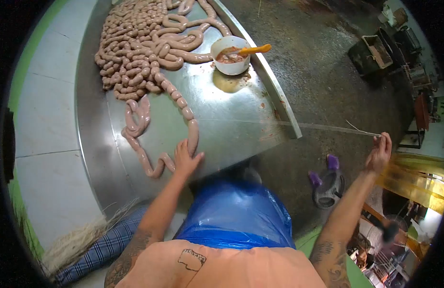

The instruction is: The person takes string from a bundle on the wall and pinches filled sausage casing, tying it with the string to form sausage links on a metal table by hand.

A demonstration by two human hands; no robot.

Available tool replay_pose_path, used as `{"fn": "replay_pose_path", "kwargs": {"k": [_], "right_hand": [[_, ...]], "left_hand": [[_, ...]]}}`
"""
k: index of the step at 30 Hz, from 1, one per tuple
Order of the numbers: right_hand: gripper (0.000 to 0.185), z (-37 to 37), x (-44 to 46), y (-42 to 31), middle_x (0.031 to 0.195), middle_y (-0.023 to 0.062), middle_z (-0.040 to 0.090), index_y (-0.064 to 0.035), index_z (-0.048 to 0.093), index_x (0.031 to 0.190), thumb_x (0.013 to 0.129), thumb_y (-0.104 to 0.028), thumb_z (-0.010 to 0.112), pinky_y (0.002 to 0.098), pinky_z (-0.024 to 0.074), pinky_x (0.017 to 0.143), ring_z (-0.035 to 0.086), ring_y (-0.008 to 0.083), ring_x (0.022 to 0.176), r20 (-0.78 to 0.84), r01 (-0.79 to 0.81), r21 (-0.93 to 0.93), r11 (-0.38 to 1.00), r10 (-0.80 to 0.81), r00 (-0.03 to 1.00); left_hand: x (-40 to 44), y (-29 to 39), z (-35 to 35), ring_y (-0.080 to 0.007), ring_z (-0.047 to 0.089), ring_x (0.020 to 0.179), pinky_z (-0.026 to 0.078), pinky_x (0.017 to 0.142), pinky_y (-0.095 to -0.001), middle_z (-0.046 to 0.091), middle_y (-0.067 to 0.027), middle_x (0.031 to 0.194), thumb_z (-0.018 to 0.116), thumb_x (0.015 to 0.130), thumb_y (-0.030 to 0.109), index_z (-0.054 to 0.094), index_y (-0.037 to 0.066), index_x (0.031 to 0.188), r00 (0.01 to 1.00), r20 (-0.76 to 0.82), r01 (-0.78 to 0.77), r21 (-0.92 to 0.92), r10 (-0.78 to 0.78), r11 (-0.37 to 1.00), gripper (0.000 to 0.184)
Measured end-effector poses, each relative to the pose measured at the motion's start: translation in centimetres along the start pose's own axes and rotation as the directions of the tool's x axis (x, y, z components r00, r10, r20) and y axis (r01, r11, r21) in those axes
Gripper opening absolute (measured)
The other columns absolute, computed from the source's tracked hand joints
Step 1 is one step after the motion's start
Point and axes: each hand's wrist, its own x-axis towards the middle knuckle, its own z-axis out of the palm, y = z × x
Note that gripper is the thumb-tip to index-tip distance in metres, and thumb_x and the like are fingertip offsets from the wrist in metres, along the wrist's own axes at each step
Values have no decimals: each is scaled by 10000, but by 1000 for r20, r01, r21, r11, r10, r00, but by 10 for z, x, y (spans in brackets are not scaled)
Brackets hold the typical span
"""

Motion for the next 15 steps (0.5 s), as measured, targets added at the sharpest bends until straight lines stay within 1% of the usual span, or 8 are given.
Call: {"fn": "replay_pose_path", "kwargs": {"k": [1,3,5,7,9,12,14,15], "right_hand": [[208,26,-20,-34,1108,121,605,-6,634,933,960,-166,503,376,457,944,574,233,1075,-99,64,510,858,-15,995],[177,104,-67,-123,1180,175,553,11,607,858,915,-113,495,451,433,1009,545,285,1114,82,347,525,777,-452,888],[171,193,-129,-180,1076,171,604,-4,565,785,820,-148,481,446,441,981,556,308,1067,270,390,256,885,-453,850],[157,290,-179,-224,1089,141,633,-49,641,898,812,-106,522,400,476,853,595,298,969,611,440,322,838,-539,580],[263,384,-227,-192,1113,148,636,-101,682,1026,803,-26,566,367,470,871,599,309,1020,801,317,407,857,-501,327],[309,429,-258,-110,1122,126,658,-55,652,1111,817,-13,565,347,489,854,623,256,1003,881,-64,329,942,-282,381],[335,446,-292,-57,1125,113,667,-42,643,1133,810,2,568,335,494,839,631,226,984,888,-236,312,920,-194,418],[341,456,-314,-34,1145,113,661,-35,635,1162,828,-40,563,322,470,898,609,210,1042,941,-666,196,720,54,335]], "left_hand": [[19,15,0,-392,422,1208,349,1007,-488,461,-177,1300,722,771,401,459,23,1321,997,-26,73,9,-72,997,718],[48,19,1,-388,411,1220,349,1001,-495,444,-175,1319,724,759,421,472,15,1296,986,-46,161,5,-160,987,719],[70,14,2,-374,422,1215,367,981,-474,456,-181,1307,701,784,384,506,18,1220,958,-29,284,-6,-284,959,601],[84,3,6,-393,471,1160,396,942,-477,501,-206,1251,685,800,362,509,14,1185,956,4,292,-2,-292,956,548],[95,-19,17,-413,519,1105,425,904,-480,547,-231,1196,668,815,341,512,10,1150,948,28,317,5,-317,949,496],[94,-51,23,-471,582,948,474,798,-495,606,-290,1014,619,863,292,509,-9,1100,973,229,107,-536,22,837,398],[83,-4,-25,-510,581,871,487,733,-513,599,-333,920,556,909,270,503,-32,1141,945,181,324,-415,-271,850,384],[80,-4,-33,-480,601,882,491,741,-503,611,-310,911,542,921,270,501,-30,1157,945,208,322,-447,-254,835,384]]}}
